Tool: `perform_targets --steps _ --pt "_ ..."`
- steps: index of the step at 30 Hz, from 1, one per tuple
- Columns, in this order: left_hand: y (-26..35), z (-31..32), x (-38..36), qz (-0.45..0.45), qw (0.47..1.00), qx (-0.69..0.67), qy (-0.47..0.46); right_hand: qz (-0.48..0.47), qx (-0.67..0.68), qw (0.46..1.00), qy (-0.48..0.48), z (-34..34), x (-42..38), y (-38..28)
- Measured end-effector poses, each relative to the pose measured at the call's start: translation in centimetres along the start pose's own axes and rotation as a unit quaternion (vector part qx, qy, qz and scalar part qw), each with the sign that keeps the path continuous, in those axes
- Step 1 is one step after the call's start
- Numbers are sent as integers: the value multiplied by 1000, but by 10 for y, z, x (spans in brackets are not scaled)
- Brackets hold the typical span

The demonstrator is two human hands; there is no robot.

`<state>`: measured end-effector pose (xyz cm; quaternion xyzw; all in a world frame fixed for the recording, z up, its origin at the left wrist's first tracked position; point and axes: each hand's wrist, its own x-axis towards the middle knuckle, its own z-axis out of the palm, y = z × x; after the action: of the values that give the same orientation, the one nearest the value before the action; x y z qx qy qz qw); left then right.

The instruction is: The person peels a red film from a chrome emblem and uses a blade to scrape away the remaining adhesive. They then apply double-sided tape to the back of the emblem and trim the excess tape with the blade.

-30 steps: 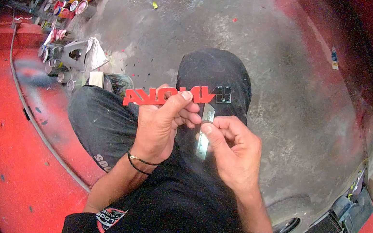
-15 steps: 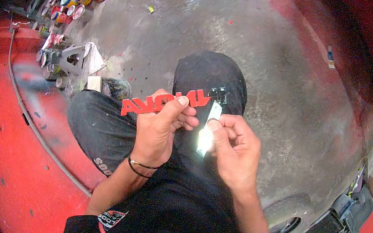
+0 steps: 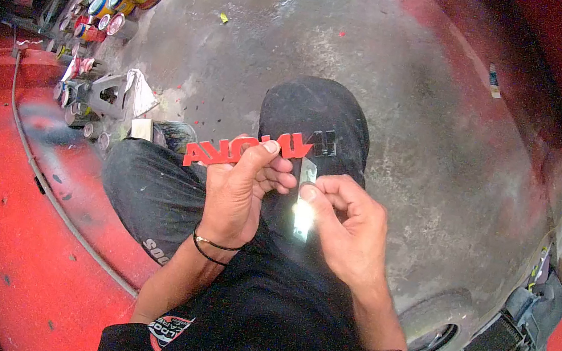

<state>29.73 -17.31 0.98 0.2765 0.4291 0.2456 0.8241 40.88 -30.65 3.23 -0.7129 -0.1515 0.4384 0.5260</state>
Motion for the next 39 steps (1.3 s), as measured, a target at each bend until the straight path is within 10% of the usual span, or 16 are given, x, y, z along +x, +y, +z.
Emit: perform_targets --steps 23,39 --pt "-5 3 -6 66 996 53 -23 8 8 1000 -3 -2 -2 -15" --pt "-28 -14 -19 385 884 237 -122 -15 -53 998 42 11 -10 -22"
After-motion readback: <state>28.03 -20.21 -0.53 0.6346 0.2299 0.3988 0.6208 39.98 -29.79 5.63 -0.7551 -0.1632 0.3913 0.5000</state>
